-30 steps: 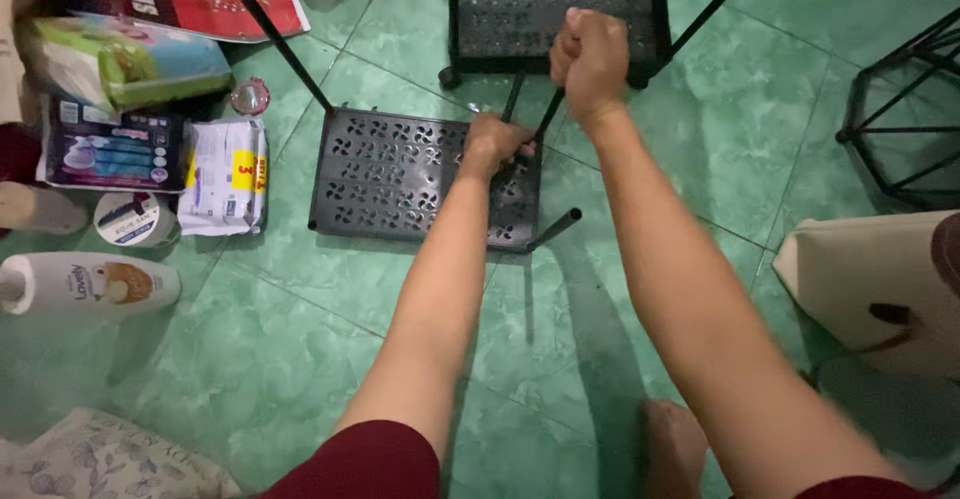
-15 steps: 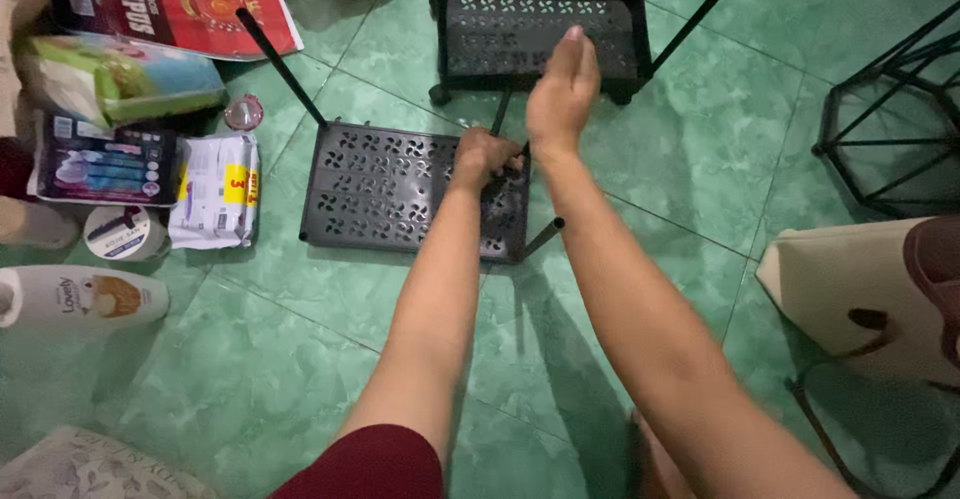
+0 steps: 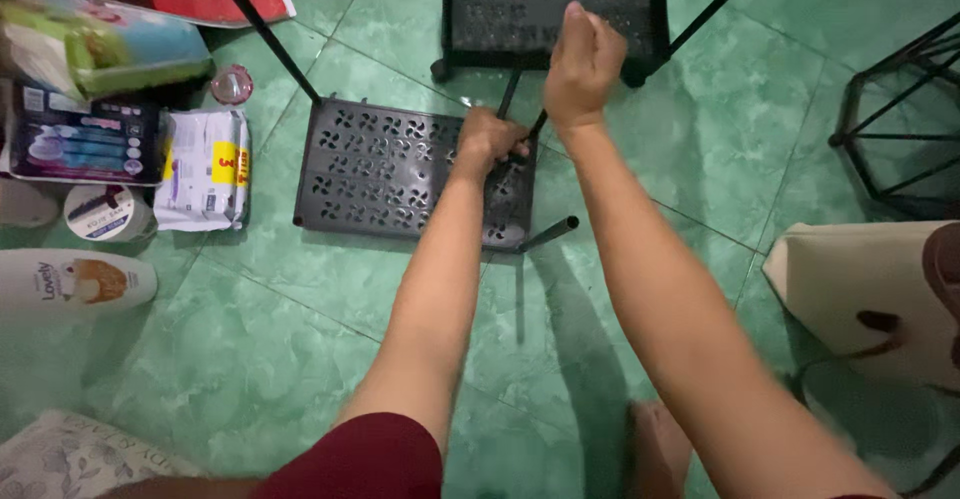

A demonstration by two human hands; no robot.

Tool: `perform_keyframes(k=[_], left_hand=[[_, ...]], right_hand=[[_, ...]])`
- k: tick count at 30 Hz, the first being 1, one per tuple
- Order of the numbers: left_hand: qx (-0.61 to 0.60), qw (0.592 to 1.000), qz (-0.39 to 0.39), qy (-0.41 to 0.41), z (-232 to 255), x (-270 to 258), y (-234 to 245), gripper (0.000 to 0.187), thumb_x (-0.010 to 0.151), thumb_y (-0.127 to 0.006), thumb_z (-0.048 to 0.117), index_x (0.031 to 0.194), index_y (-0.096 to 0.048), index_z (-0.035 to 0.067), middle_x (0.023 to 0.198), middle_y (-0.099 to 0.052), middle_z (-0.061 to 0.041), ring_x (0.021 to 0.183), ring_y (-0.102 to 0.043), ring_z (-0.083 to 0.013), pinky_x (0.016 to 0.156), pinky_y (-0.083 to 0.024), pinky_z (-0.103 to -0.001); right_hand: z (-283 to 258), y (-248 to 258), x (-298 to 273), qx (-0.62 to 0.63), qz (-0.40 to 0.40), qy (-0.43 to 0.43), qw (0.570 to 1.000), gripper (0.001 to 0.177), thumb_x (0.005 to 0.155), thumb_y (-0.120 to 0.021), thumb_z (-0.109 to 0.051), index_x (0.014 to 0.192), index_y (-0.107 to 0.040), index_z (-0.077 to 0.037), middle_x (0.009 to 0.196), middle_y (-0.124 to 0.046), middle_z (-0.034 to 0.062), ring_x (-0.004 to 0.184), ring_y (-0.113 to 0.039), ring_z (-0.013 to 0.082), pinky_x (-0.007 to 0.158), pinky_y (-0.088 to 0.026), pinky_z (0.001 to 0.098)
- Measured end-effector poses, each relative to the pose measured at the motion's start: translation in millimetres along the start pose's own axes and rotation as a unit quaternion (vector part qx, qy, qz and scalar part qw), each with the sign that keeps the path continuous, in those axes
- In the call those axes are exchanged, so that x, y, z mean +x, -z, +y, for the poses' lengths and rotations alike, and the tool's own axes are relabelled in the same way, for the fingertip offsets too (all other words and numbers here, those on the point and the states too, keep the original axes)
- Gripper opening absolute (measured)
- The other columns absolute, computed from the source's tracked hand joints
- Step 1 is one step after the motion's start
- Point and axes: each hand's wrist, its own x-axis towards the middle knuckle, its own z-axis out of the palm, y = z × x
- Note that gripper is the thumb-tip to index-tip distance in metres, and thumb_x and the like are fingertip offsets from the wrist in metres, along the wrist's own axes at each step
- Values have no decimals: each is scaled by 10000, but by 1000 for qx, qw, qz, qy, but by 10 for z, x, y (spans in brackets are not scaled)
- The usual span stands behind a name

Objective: The person assembles a black metal stand by inserting long metal poles into the holes of a perforated shelf. They connect multiple poles to form the frame and secure the shelf in place.

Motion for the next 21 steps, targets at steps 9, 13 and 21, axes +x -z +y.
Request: perform_keyframes(k=[9, 13, 21], left_hand=[[10, 1000, -8, -10, -3, 36, -1, 142, 701, -653, 179, 690, -669, 39, 594, -667, -56, 424, -567, -121, 414, -442, -253], [-52, 998, -9, -22, -27, 50, -17, 118, 702, -640, 145, 715, -660, 29, 627, -676, -60, 452, -621, -98, 402, -437, -265], [-12, 1000, 8, -18, -24, -16, 8, 143, 694, -647, 158, 704, -684, 19, 619, -679, -68, 455, -598, -117, 448, -471, -263]], right_hand=[[-94, 126, 80, 94, -114, -89, 985, 403, 967, -441, -183, 598, -335, -60, 521, -264, 11, 443, -212, 115, 436, -200, 307], [-156, 219, 111, 143, -191, -109, 965, 411, 979, -425, -188, 614, -283, -64, 540, -225, 0, 462, -170, 97, 458, -179, 306], [-234, 186, 168, 157, -180, -201, 950, 400, 941, -429, -152, 578, -270, -97, 526, -216, -17, 442, -188, 85, 427, -179, 285]])
